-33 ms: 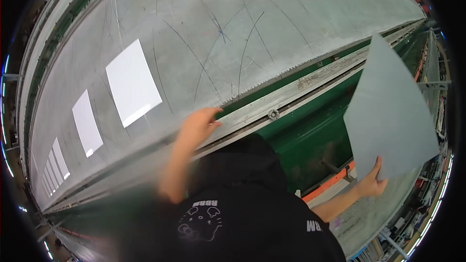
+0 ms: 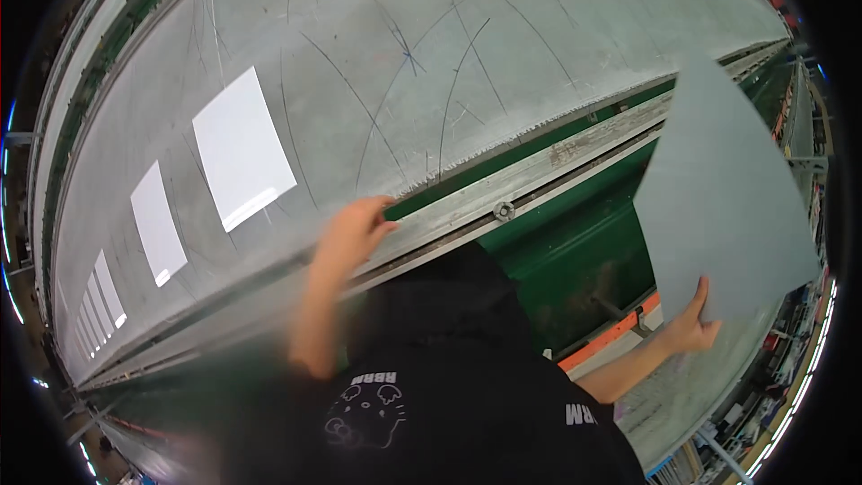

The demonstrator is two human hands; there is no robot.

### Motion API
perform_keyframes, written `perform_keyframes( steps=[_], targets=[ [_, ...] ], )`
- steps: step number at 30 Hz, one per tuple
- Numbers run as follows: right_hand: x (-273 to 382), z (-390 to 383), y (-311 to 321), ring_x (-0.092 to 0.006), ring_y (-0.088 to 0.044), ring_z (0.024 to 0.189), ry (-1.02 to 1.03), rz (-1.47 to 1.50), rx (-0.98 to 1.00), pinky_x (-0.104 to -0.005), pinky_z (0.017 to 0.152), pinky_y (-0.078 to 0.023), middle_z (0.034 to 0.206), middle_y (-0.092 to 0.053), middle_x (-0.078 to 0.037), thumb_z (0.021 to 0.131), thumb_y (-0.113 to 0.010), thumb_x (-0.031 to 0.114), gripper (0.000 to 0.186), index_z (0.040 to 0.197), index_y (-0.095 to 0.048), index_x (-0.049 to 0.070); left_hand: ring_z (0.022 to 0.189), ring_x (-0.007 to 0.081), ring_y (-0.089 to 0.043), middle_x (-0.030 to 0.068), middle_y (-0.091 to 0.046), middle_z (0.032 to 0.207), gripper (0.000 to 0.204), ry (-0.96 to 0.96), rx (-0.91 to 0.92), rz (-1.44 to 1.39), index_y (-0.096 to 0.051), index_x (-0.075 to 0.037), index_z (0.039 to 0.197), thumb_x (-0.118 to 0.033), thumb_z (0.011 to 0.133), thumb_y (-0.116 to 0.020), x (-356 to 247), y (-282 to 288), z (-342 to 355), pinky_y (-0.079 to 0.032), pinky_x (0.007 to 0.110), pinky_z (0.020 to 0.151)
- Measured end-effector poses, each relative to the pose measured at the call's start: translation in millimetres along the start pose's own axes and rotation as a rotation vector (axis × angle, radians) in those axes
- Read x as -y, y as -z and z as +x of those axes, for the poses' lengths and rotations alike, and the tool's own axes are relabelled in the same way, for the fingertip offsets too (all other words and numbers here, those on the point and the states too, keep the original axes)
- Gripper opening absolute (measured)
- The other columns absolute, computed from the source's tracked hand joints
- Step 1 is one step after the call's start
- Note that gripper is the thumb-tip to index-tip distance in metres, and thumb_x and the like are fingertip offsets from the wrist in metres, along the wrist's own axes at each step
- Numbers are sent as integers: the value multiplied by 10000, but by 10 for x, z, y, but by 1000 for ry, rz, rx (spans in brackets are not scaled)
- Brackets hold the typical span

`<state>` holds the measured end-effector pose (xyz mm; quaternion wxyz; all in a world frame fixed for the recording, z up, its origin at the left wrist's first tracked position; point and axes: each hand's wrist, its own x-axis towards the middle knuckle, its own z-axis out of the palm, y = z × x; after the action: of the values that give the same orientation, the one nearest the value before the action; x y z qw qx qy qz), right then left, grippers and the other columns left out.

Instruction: The recorder is aligning and smoothing large white glossy sheets on a long industrial conveyor or printing table.

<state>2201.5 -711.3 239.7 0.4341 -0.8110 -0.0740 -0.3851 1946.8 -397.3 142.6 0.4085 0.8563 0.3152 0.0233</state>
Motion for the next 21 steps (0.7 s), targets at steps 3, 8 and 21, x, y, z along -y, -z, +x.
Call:
perform_keyframes(
  steps=[3, 8, 21],
  targets=[
    [115, 204, -727, -133, -552, 690, 49, 321, 121, -244, 649, -464, 782, -605, -109, 671, -660, 9, 157, 783, -593, -77, 673, 193, -523, 91, -544, 752, 338, 74, -57, 16, -529, -50, 997, -141, 689, -632, 88, 187, 6, -418, 296, 621],
    [535, 255, -1831, -126, -539, 730, 9, 697, 488, -247, 692, -434, 821, -590, -78, 678, -658, 24, 194, 829, -576, -65, 795, 174, -520, 80, -550, 932, 490, 30, -271, -123, -451, -88, 1131, -147, 684, -642, -203, 408, 337, -412, 289, 671],
    [740, -865, -4005, -185, -500, 896, -369, 1120, 1163, -268, 724, -436, 958, -490, -126, 663, -684, 125, 655, 1164, -290, -27, 861, 150, -523, 90, -541, 946, 379, 129, -838, -867, -459, 23, 1010, -58, 689, -643, -86, -121, 1909, -414, 250, 752]
  ],
)
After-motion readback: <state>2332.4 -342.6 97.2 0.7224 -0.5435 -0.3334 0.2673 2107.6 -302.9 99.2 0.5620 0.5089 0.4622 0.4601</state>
